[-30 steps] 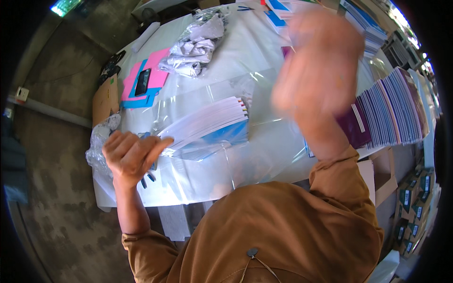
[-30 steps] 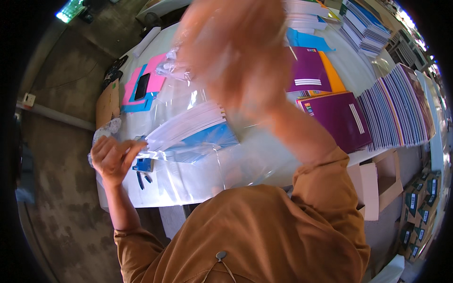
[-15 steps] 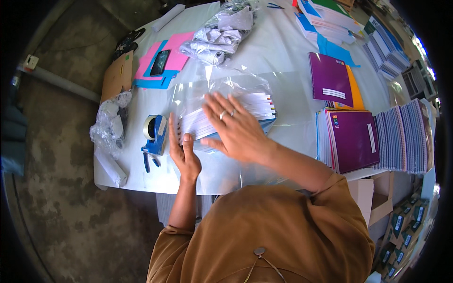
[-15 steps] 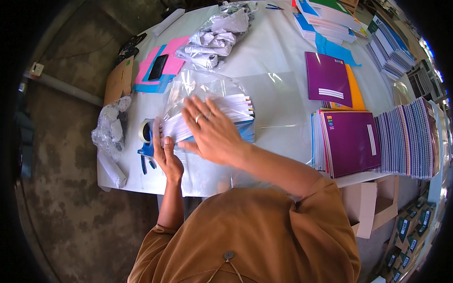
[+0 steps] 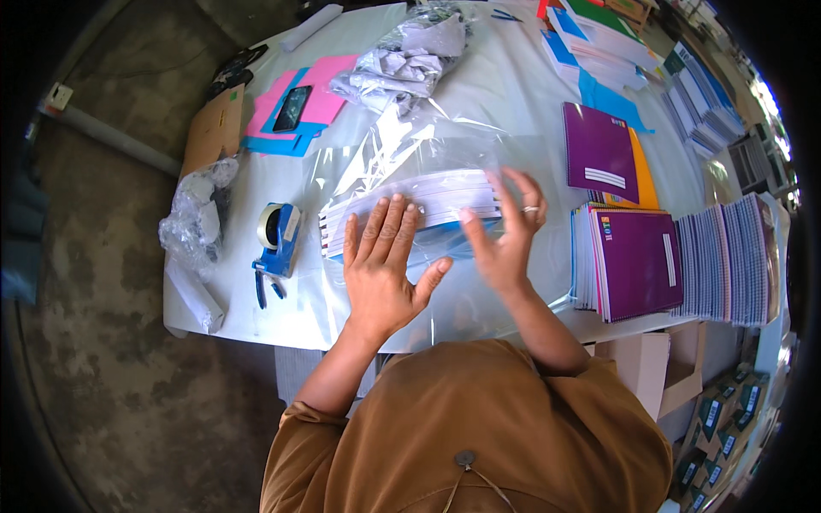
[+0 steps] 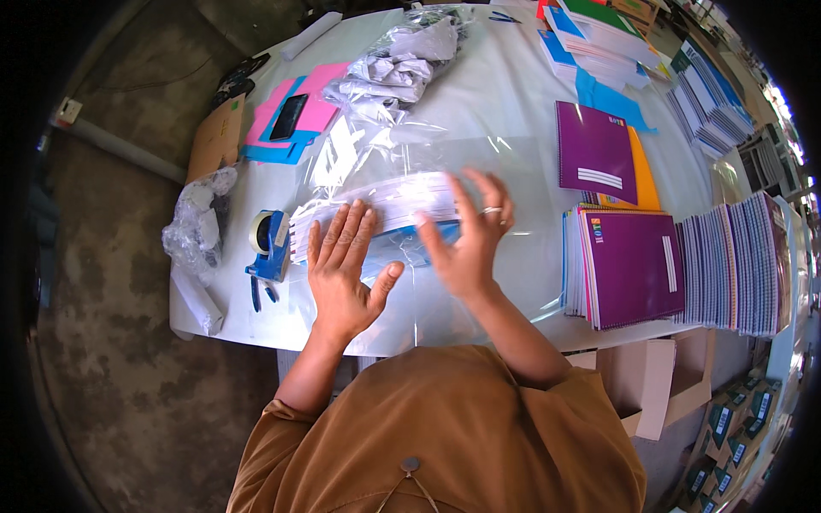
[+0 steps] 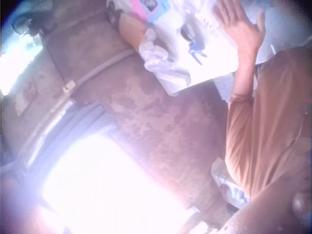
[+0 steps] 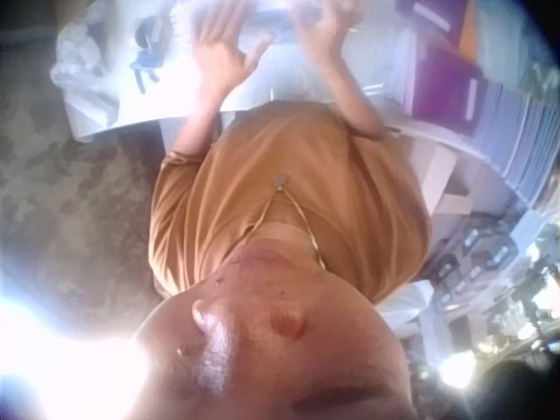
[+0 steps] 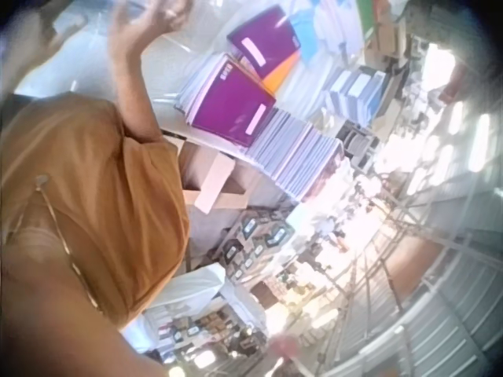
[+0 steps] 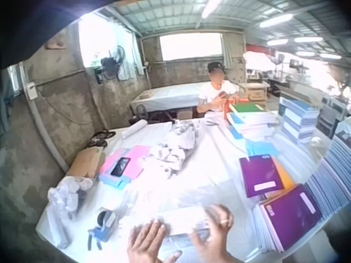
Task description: The person places stacks of notebooks into individual plastic sleeves and seals them using adhesive tape, then stacks the finished packages together.
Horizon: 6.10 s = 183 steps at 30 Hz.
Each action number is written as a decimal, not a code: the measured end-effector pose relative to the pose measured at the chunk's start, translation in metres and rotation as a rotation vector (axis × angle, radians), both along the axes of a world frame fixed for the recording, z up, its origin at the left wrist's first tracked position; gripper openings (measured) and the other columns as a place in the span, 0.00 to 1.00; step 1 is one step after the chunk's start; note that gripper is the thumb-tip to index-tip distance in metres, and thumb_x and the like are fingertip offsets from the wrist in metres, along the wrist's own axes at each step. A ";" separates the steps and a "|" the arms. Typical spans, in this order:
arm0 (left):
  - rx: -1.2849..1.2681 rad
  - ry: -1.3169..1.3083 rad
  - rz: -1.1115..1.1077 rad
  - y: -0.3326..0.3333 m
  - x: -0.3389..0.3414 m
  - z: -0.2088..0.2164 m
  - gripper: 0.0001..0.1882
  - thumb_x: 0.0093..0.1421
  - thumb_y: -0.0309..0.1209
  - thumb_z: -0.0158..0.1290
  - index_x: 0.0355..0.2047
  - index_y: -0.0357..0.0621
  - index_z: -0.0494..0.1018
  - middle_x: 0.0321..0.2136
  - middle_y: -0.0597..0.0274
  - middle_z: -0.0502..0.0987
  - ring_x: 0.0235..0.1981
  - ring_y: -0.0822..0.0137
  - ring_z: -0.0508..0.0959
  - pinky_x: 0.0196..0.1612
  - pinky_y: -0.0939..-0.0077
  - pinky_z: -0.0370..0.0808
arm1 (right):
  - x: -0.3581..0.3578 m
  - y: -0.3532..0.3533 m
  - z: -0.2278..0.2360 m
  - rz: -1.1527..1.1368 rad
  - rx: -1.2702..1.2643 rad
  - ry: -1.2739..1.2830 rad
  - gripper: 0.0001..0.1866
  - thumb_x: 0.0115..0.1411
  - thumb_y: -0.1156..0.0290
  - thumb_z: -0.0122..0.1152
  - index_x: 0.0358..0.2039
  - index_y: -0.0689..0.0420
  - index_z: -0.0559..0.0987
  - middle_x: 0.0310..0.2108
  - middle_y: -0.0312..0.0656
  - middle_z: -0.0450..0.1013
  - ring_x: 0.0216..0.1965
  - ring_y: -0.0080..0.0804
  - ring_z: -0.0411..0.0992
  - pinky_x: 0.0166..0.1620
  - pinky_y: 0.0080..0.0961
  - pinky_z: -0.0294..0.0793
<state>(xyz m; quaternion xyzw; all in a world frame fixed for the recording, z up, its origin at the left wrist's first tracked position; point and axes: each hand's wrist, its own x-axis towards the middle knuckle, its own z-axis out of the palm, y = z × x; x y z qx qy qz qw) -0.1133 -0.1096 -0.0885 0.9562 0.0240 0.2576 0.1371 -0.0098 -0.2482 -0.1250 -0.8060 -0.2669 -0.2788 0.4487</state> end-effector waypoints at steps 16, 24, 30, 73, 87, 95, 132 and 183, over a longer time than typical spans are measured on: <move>-0.404 0.170 -0.260 0.084 0.087 0.065 0.18 0.49 0.22 0.54 0.42 0.31 0.71 0.29 0.58 0.78 0.32 0.68 0.77 0.41 0.74 0.72 | -0.027 0.016 0.017 0.349 -0.348 -0.137 0.23 0.55 0.62 0.56 0.51 0.53 0.71 0.53 0.32 0.65 0.55 0.30 0.60 0.55 0.34 0.55; -0.365 0.082 -0.414 0.117 0.105 0.077 0.24 0.64 0.45 0.42 0.48 0.38 0.71 0.44 0.53 0.76 0.45 0.67 0.73 0.51 0.73 0.65 | -0.034 0.012 0.016 0.323 -0.336 -0.167 0.19 0.55 0.66 0.55 0.48 0.53 0.74 0.51 0.31 0.66 0.54 0.29 0.61 0.53 0.32 0.57; 0.003 -0.119 -0.374 0.026 0.046 0.028 0.13 0.46 0.21 0.57 0.35 0.42 0.77 0.36 0.53 0.78 0.37 0.57 0.80 0.38 0.69 0.77 | -0.019 0.015 0.002 0.250 -0.362 -0.174 0.15 0.52 0.71 0.51 0.42 0.53 0.76 0.46 0.32 0.69 0.52 0.26 0.63 0.52 0.31 0.57; -0.499 0.235 0.782 0.334 -0.192 -0.163 0.08 0.54 0.29 0.51 0.25 0.37 0.77 0.16 0.63 0.76 0.17 0.69 0.74 0.22 0.72 0.70 | -0.010 0.022 -0.018 0.382 0.159 -0.222 0.17 0.36 0.89 0.69 0.20 0.53 0.73 0.35 0.36 0.69 0.42 0.34 0.71 0.43 0.28 0.73; -1.571 0.179 0.354 -0.041 -0.019 -0.035 0.24 0.53 0.44 0.60 0.10 0.45 0.64 0.10 0.65 0.69 0.08 0.80 0.66 0.10 0.86 0.60 | -0.002 0.013 -0.023 0.339 0.130 -0.374 0.14 0.35 0.82 0.67 0.21 0.51 0.74 0.31 0.33 0.71 0.36 0.32 0.72 0.39 0.26 0.67; -1.492 0.203 0.396 -0.030 -0.011 -0.054 0.22 0.53 0.46 0.59 0.14 0.42 0.69 0.09 0.65 0.68 0.08 0.79 0.63 0.12 0.85 0.58 | -0.008 -0.007 0.024 0.307 -0.556 -0.214 0.31 0.43 0.74 0.59 0.52 0.42 0.73 0.57 0.30 0.62 0.53 0.32 0.60 0.50 0.28 0.57; -1.870 0.154 -0.799 -0.311 0.149 0.138 0.14 0.56 0.41 0.51 0.32 0.41 0.70 0.27 0.62 0.73 0.27 0.71 0.73 0.33 0.76 0.69 | -0.036 -0.148 -0.166 -0.320 -0.403 0.541 0.36 0.57 0.46 0.48 0.62 0.50 0.56 0.62 0.49 0.52 0.66 0.48 0.42 0.64 0.53 0.36; -0.104 0.716 0.236 0.021 -0.074 -0.182 0.46 0.53 0.60 0.47 0.64 0.47 0.46 0.65 0.44 0.36 0.66 0.45 0.32 0.62 0.44 0.30 | -0.110 -0.203 -0.139 -0.083 -0.928 0.480 0.23 0.51 0.67 0.58 0.50 0.48 0.73 0.60 0.42 0.59 0.63 0.41 0.50 0.63 0.44 0.45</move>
